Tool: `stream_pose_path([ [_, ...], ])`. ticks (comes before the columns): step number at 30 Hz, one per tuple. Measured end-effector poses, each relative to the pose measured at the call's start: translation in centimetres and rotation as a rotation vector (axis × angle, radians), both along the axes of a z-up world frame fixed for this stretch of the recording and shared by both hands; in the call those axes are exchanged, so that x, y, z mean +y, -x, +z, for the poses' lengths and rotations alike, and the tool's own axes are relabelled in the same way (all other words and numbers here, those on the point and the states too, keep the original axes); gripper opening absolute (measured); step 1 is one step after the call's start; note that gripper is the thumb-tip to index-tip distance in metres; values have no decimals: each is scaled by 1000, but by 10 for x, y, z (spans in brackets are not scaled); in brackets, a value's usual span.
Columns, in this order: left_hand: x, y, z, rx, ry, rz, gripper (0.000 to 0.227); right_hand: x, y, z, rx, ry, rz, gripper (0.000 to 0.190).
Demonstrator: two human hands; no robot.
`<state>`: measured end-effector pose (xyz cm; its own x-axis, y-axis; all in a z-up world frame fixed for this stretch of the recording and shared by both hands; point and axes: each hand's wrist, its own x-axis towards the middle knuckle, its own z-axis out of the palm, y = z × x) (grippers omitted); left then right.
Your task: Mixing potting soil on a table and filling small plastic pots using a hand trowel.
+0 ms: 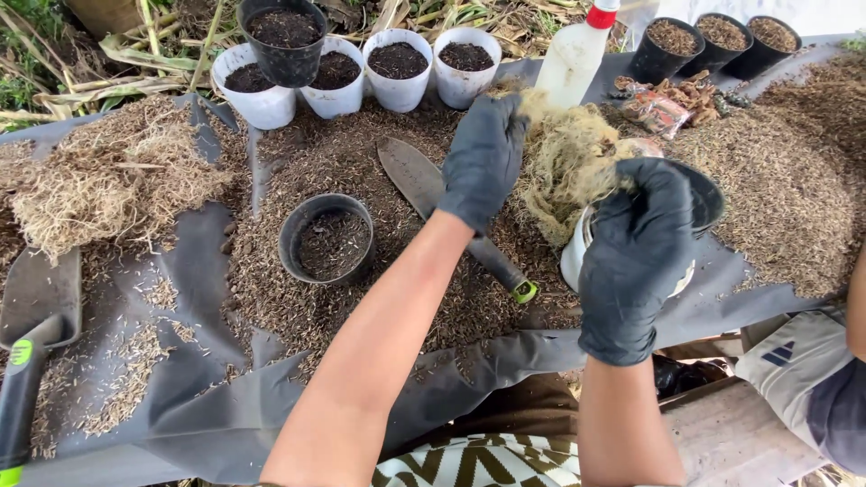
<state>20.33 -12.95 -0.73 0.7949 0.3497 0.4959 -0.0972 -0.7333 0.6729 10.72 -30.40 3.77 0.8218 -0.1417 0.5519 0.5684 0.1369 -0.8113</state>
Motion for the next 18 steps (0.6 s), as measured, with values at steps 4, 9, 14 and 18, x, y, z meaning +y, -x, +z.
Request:
stream_pose_path([
  [4,-4,15,38,49,136,-109,26,5,18,8,133,-156,67,17],
  [9,-2,88,62,126,303,-229,12,2,17,-10,-24,417,-218,26],
  [14,15,177,84,222,539,-355,15,11,25,-5,164,338,38,26],
  [18,25,223,97,253,668,-394,24,21,26,-7,250,316,148,25],
])
